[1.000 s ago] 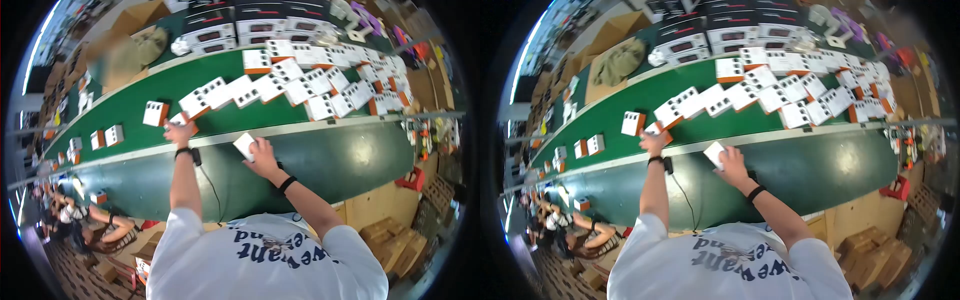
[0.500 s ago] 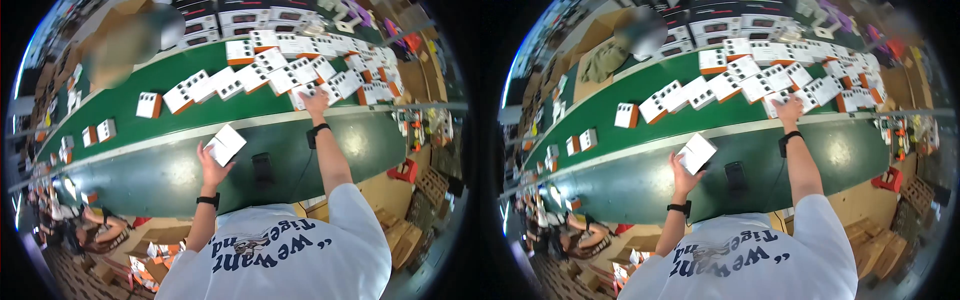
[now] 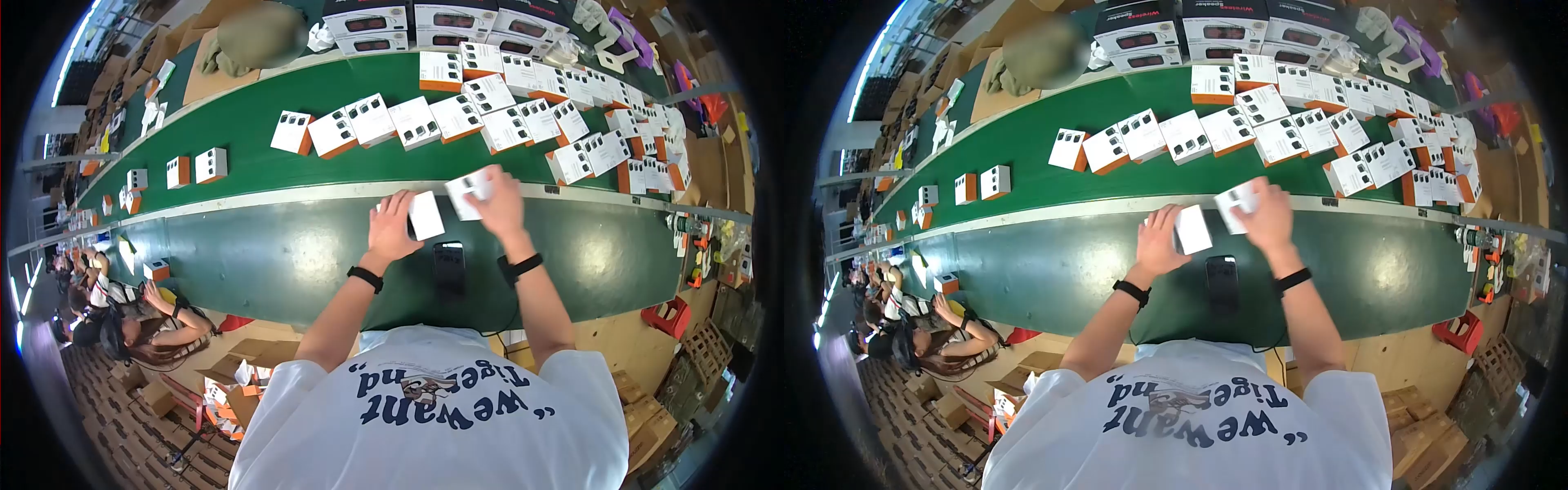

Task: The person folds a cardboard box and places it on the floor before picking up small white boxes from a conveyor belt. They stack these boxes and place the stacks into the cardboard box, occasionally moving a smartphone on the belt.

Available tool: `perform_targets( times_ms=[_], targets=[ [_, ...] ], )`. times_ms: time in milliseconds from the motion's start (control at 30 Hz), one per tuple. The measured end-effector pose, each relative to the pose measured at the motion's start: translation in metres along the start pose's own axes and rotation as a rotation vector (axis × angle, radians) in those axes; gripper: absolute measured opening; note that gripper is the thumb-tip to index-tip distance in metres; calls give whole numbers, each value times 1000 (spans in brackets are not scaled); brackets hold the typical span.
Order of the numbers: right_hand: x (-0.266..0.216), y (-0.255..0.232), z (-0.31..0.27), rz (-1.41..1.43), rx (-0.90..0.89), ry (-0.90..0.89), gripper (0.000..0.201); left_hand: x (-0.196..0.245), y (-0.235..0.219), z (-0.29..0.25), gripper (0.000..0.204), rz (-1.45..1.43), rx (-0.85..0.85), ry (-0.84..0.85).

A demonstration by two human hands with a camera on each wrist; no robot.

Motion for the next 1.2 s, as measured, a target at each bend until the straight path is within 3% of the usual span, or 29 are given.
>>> perform_targets(
  times_ms=[33, 100, 167, 267, 367, 433, 500, 567, 667, 767, 833, 900, 933, 1067, 1200],
  targets=[
    [-23, 11, -13, 20, 18, -42, 52, 7, -1, 2, 106, 8, -24, 56],
    [-33, 59, -38, 12, 54, -51, 50, 16, -5, 4, 110, -32, -13, 3],
    [-40, 67, -50, 4, -52, 42, 54, 13, -11, 3, 111, -128, 53, -9],
    [-45, 64, -56, 16, -174, 120, 66, 2, -23, -1, 98, -346, 168, 174],
    [-71, 55, -60, -52, 49, -5, 81, -62, -16, 31, 77, -807, 139, 100],
    [-89, 62, -61, -93, -74, -16, 92, -95, -45, 61, 63, -714, 233, -57],
    [-109, 76, -64, -173, -151, -27, 92, -136, -50, 101, 62, -440, 419, -11],
    [-114, 78, -64, -138, -184, 5, 89, -148, -65, 143, 75, -286, 372, -99],
    [-113, 80, -64, -105, -181, 4, 92, -154, -50, 197, 90, -70, 447, 49],
    [-117, 84, -64, -119, -170, 14, 93, -138, -43, 216, 106, 59, 261, -90],
    [-117, 86, -62, -117, -167, 20, 93, -135, -50, 235, 101, 17, 153, -131],
    [-121, 90, -64, -113, -151, 12, 94, -134, -59, 244, 95, -31, -10, -147],
    [-125, 91, -65, -108, -158, 18, 94, -131, -60, 240, 82, -5, 26, -113],
    [-128, 95, -64, -108, -123, 14, 94, -124, -31, 219, 62, 119, 259, 38],
    [-127, 95, -68, -117, -116, 8, 94, -117, -18, 216, 60, 100, 314, 69]
  ],
)
Point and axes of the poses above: each hand's wrist, its own z-axis towards the middle knuckle, its own y-axis out of the palm, x = y × z, the point moved 2 cm from there along z, towards the middle knuckle, and after that the axes turned 1 degree about -x, right-handed, at the moved point
